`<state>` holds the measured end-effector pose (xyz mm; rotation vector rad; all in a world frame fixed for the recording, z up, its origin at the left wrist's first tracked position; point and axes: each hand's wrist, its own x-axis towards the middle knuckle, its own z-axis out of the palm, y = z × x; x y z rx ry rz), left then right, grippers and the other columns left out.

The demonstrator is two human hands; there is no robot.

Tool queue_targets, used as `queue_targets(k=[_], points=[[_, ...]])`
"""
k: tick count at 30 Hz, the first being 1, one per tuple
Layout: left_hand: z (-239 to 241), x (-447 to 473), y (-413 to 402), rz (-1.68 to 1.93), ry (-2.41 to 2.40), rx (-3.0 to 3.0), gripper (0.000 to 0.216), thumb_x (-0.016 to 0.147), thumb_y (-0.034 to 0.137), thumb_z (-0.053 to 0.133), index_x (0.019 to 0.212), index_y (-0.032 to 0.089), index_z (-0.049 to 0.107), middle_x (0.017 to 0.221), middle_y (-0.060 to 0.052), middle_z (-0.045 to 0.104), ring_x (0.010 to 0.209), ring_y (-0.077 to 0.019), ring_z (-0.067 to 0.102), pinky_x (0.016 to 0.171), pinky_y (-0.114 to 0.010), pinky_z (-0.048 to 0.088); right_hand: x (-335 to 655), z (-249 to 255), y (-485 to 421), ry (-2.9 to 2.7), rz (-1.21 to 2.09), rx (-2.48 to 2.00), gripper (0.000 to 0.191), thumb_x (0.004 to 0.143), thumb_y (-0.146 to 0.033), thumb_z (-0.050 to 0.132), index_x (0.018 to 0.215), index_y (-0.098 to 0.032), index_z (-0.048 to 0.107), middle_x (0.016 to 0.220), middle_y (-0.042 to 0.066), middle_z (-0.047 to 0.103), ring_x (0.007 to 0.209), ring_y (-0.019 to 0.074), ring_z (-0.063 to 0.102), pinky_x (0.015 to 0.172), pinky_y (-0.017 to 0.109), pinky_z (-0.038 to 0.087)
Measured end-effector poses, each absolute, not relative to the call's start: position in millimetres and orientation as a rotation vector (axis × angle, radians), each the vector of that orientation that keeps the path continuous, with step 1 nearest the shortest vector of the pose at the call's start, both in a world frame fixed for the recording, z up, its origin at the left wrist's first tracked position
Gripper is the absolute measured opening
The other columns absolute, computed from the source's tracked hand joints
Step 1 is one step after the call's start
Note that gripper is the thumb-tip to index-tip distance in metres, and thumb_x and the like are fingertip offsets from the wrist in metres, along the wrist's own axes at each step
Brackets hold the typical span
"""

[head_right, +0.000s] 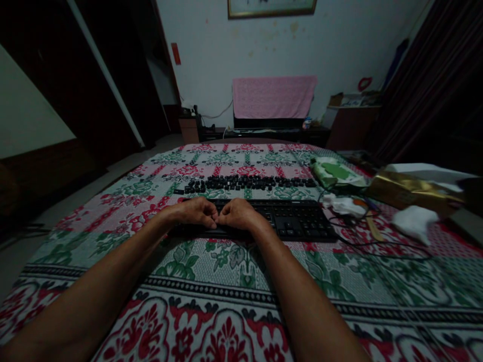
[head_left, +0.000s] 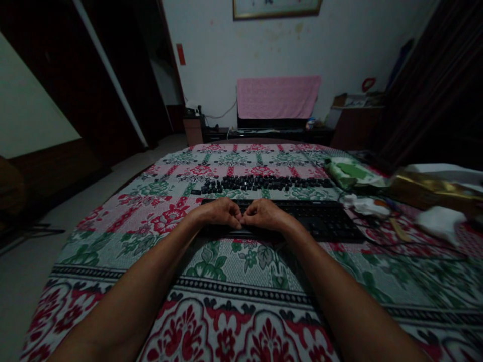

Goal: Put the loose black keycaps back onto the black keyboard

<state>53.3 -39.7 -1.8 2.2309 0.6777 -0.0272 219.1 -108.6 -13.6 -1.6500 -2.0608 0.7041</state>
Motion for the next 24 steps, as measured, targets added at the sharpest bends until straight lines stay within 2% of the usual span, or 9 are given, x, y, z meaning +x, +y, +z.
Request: queue_targets(k=[9,15,24], points=[[0.3,50.7,-40.2,-0.017,0.705,2.139,0.031,0.059,0.032,0.058,0.083,0.013,0.062,0.068,0.001,0.059,0.056,-0.007,0.048,0.055,-0.017,0.037,218.9,-15.4,-107.8,-2.055,0.72,-1.665,0.028,0.062,-0.035,0.051,0.065,-0.012,0.065,0.049,-0.002,0.052,0.043,0.0048,0.039,0.04,0.016,0.024],[1.4,53.1,-42.7,-0.029,0.755,2.083,0.029,0.057,0.029,0.058,0.08,0.012,0.061,0.06,0.003,0.054,0.048,-0.0055,0.043,0.047,-0.017,0.034,216.3,-11.6,-109.6,-2.051,0.699,-1.71,0.024,0.062,-0.032,0.051,0.061,-0.011,0.063,0.046,-0.002,0.05,0.042,0.0042,0.038,0.04,0.016,0.024],[-2.1,56.3,-40.9,-0.025,0.814,2.026,0.026,0.053,0.027,0.06,0.075,0.012,0.058,0.054,0.005,0.048,0.045,-0.0043,0.038,0.044,-0.016,0.032,217.1,-15.7,-107.4,-2.024,0.749,-1.703,0.027,0.06,-0.037,0.054,0.067,-0.013,0.063,0.052,-0.002,0.052,0.045,0.0051,0.04,0.041,0.016,0.027]])
